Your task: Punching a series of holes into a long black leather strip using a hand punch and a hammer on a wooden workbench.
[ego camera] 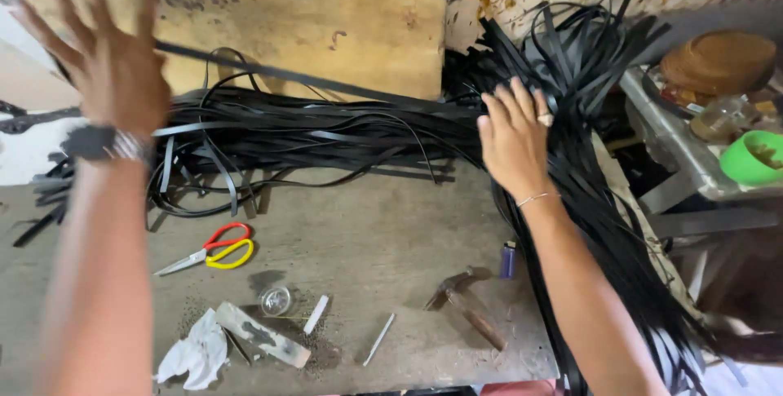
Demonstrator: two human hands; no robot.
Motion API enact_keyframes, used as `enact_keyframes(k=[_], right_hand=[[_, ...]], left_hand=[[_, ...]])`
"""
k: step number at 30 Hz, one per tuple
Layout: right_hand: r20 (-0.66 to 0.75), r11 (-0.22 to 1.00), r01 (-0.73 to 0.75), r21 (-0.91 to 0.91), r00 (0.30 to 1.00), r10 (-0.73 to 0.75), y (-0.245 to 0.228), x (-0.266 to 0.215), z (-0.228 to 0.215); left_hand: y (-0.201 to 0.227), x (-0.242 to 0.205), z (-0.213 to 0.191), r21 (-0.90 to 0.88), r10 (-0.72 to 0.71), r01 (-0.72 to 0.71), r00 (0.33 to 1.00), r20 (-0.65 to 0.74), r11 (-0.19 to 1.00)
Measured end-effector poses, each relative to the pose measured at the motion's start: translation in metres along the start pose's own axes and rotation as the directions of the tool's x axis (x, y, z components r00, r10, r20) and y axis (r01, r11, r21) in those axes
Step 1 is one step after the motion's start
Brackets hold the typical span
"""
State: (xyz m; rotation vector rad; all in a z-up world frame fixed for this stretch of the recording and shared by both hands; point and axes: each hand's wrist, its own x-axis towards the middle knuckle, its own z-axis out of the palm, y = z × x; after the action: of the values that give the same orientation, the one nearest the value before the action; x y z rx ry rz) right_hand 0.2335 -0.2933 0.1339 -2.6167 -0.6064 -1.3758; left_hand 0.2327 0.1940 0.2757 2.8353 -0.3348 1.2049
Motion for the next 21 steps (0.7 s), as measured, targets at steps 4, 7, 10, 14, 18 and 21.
enact_keyframes(k=[4,7,10,14,18,21], right_hand=[[-0.090,0.963,-0.063,0.263,0.992,0.089,-0.054,-0.051,-0.020],[-0.051,0.964,-0.135,0.228,0.987,0.150,-0.072,-0.149,-0.018],[0.162,0.850,-0.406,0.335,0.914,0.372,-0.094,-0.227,-0.050],[0.257,0.784,-0.567,0.252,0.820,0.511,-0.105,-0.292,-0.111],[0.161,0.764,-0.645,0.024,0.757,0.634,-0.090,-0.346,-0.149],[0.147,0.709,-0.619,-0.338,0.709,0.690,-0.082,-0.370,-0.165]], left_hand=[[0.109,-0.089,0.032,0.191,0.209,-0.189,0.974,-0.092,0.963],[0.198,-0.179,0.058,-0.276,0.229,-0.278,0.954,-0.196,0.920],[0.269,-0.268,0.079,-0.665,0.210,-0.115,0.976,0.065,0.738],[0.356,-0.332,0.080,-0.888,0.280,-0.038,0.954,0.103,0.457],[0.420,-0.353,0.078,-0.977,0.436,0.014,0.893,0.108,0.213],[0.447,-0.371,0.104,-0.975,0.490,0.055,0.858,0.156,0.215]])
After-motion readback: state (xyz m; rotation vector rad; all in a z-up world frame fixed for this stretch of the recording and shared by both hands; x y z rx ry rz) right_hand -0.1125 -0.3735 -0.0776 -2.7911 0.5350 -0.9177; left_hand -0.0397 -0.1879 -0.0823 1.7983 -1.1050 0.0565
